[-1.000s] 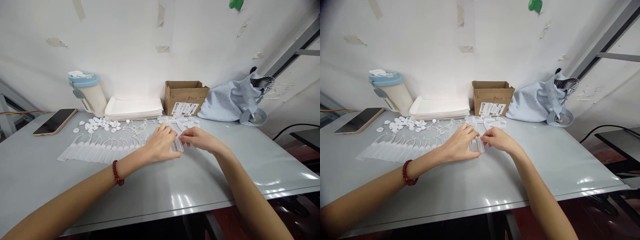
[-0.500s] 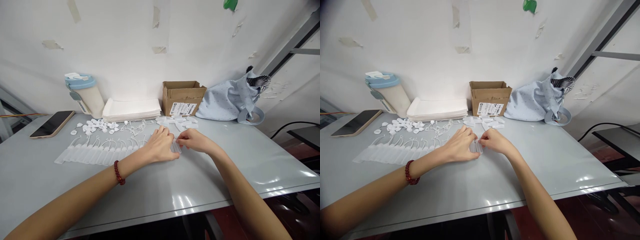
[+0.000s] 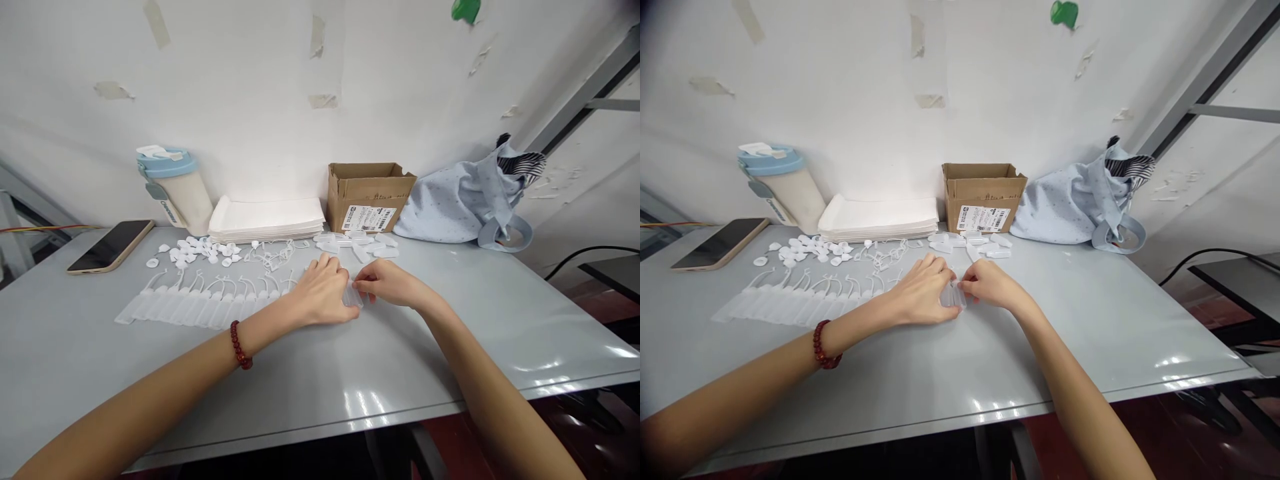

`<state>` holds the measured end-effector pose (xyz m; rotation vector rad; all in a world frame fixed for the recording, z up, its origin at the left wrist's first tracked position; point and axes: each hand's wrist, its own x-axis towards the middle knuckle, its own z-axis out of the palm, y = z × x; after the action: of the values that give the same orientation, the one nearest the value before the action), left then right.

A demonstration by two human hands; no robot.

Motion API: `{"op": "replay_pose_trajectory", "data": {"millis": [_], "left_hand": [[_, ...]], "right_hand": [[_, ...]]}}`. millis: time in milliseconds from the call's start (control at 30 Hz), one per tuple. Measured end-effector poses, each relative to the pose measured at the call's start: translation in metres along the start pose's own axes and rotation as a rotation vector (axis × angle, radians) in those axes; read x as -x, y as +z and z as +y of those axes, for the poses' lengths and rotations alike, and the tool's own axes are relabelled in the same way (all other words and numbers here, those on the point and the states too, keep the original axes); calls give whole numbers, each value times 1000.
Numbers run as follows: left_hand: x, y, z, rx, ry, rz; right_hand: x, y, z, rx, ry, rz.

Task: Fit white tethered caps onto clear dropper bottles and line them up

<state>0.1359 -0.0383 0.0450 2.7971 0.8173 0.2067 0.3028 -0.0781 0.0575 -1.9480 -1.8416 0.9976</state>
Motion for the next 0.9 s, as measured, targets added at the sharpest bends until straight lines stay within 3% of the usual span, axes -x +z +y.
{"op": "replay_pose_trajectory", "data": {"millis": [267,533,900], "left_hand": [[5,-5,-1,19,-22,-12],[20,-12,-12,28,-11,91],[53,-34,-31,66,-144,198]], "right_hand": [[1,0,0,-64,23,-30],[6,-5,-4,-101,32,-23],[9,-9,-7,-113,89,-42]]}}
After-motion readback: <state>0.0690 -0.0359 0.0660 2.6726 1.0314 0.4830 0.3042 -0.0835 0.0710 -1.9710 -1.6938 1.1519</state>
